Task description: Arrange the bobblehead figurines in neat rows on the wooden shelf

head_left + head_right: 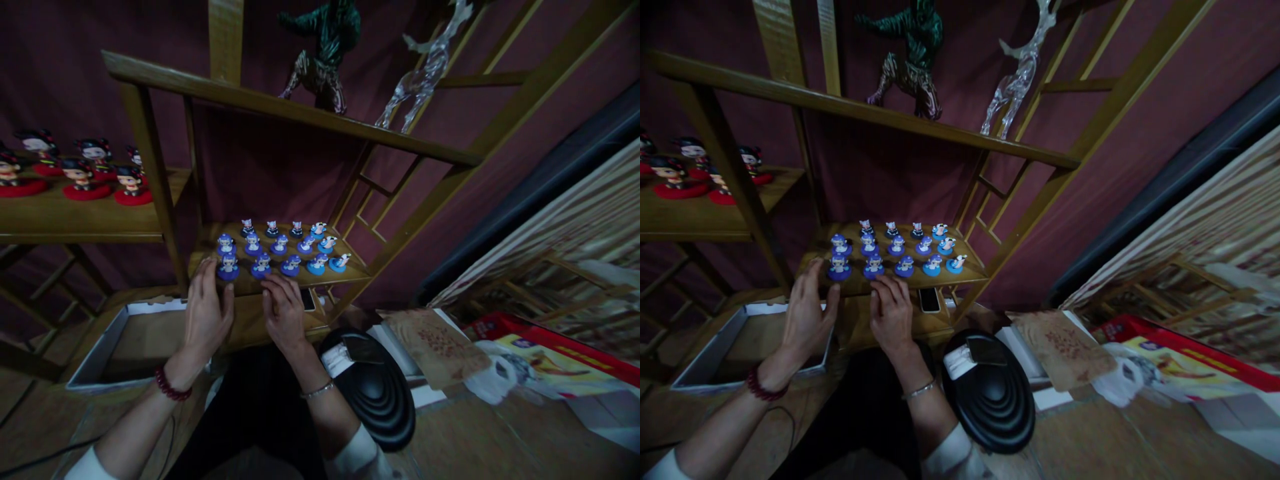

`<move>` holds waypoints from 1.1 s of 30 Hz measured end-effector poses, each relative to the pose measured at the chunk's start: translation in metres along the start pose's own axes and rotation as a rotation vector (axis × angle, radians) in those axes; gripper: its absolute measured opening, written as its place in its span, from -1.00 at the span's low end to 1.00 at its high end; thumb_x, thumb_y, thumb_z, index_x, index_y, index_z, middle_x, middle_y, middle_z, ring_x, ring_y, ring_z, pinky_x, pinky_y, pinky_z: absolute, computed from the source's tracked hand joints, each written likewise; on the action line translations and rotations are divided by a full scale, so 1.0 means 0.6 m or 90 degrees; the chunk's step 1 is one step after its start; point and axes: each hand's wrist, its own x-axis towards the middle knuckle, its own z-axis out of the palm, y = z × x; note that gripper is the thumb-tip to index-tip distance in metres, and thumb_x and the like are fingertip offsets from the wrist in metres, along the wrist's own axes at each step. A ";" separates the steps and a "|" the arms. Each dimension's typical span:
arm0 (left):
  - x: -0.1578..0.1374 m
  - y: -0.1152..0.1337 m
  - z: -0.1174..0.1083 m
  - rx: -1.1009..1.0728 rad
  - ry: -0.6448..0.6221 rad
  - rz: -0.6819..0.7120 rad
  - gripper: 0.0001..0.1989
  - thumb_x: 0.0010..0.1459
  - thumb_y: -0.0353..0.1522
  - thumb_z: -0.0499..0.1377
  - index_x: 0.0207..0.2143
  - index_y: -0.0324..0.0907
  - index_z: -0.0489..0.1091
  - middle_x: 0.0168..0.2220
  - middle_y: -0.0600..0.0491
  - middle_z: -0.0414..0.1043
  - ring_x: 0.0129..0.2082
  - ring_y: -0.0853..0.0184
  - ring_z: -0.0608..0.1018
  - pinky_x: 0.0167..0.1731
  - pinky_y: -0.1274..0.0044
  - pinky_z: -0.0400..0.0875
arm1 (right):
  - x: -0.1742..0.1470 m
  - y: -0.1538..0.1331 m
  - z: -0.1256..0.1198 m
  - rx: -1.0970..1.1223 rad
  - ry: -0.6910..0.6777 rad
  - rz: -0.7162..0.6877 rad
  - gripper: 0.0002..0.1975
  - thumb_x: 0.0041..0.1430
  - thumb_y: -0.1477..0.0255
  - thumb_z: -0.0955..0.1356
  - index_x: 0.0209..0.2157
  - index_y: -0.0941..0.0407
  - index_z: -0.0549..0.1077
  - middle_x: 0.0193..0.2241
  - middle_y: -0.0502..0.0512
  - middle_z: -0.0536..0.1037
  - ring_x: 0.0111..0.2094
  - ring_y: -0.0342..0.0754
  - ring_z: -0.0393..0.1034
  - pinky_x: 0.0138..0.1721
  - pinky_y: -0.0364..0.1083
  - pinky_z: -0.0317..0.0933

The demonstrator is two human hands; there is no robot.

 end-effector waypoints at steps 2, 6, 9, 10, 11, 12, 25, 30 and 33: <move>0.010 -0.001 0.000 -0.004 -0.011 -0.017 -0.44 0.19 -0.38 0.04 0.20 -0.44 0.04 0.12 -0.40 0.26 0.16 0.02 0.32 0.08 0.20 0.29 | 0.000 0.001 0.001 -0.002 -0.002 0.004 -0.76 0.20 0.58 0.25 -0.17 0.09 0.47 -0.14 0.11 0.55 -0.07 -0.01 0.35 0.00 0.05 0.28; 0.030 -0.002 0.000 0.007 -0.042 -0.055 -0.35 0.18 -0.33 0.08 0.25 -0.38 -0.06 0.15 -0.37 0.25 0.14 0.02 0.36 0.02 0.23 0.36 | 0.001 0.002 0.001 -0.010 -0.005 0.005 -0.75 0.20 0.58 0.24 -0.18 0.09 0.48 -0.16 0.12 0.56 -0.08 -0.02 0.36 -0.02 0.04 0.29; 0.041 -0.004 0.003 0.016 -0.081 -0.087 -0.34 0.17 -0.31 0.10 0.25 -0.38 -0.03 0.12 -0.36 0.30 0.10 0.01 0.41 0.00 0.23 0.38 | 0.002 0.001 0.001 -0.017 -0.008 0.006 -0.75 0.20 0.59 0.23 -0.21 0.10 0.49 -0.18 0.13 0.56 -0.11 -0.02 0.37 -0.04 0.03 0.30; 0.043 -0.005 0.004 0.018 -0.091 -0.091 -0.35 0.16 -0.31 0.10 0.24 -0.38 -0.01 0.10 -0.35 0.32 0.08 0.01 0.42 0.00 0.22 0.37 | 0.003 0.001 0.001 -0.019 -0.007 0.007 -0.75 0.20 0.60 0.23 -0.21 0.10 0.50 -0.19 0.13 0.57 -0.12 -0.02 0.37 -0.05 0.04 0.30; 0.046 -0.006 0.005 0.020 -0.098 -0.092 -0.37 0.16 -0.31 0.11 0.22 -0.38 0.03 0.08 -0.35 0.34 0.07 0.01 0.43 0.00 0.22 0.37 | 0.003 0.000 0.001 -0.020 -0.007 0.009 -0.75 0.20 0.60 0.23 -0.22 0.10 0.50 -0.19 0.13 0.57 -0.13 -0.02 0.37 -0.06 0.04 0.30; 0.048 -0.007 0.006 0.022 -0.102 -0.092 -0.39 0.15 -0.31 0.12 0.20 -0.39 0.06 0.07 -0.35 0.36 0.07 0.01 0.44 0.00 0.22 0.36 | 0.003 0.000 0.001 -0.021 -0.008 0.010 -0.74 0.20 0.60 0.23 -0.22 0.10 0.50 -0.19 0.13 0.57 -0.13 -0.02 0.38 -0.06 0.04 0.30; 0.071 -0.006 0.007 0.101 -0.188 -0.140 -0.61 0.13 -0.31 0.11 -0.01 -0.31 0.30 -0.24 -0.16 0.50 -0.13 0.08 0.52 -0.15 0.33 0.42 | 0.002 0.005 0.001 -0.012 -0.009 -0.004 -0.73 0.18 0.64 0.23 -0.22 0.10 0.49 -0.19 0.12 0.56 -0.13 -0.03 0.38 -0.06 0.03 0.31; 0.068 -0.005 0.008 0.115 -0.177 -0.129 -0.64 0.14 -0.29 0.07 -0.03 -0.25 0.31 -0.25 -0.13 0.51 -0.16 0.09 0.53 -0.19 0.33 0.42 | 0.002 0.009 -0.001 -0.010 -0.016 -0.011 -0.73 0.18 0.64 0.23 -0.21 0.09 0.49 -0.18 0.11 0.56 -0.13 -0.02 0.38 -0.07 0.03 0.31; 0.068 -0.004 0.009 0.114 -0.175 -0.132 -0.62 0.14 -0.30 0.07 -0.01 -0.27 0.29 -0.23 -0.14 0.51 -0.14 0.09 0.53 -0.17 0.33 0.42 | 0.004 0.009 -0.004 -0.008 -0.021 -0.012 -0.72 0.17 0.64 0.23 -0.21 0.08 0.49 -0.18 0.11 0.56 -0.13 -0.02 0.38 -0.07 0.03 0.32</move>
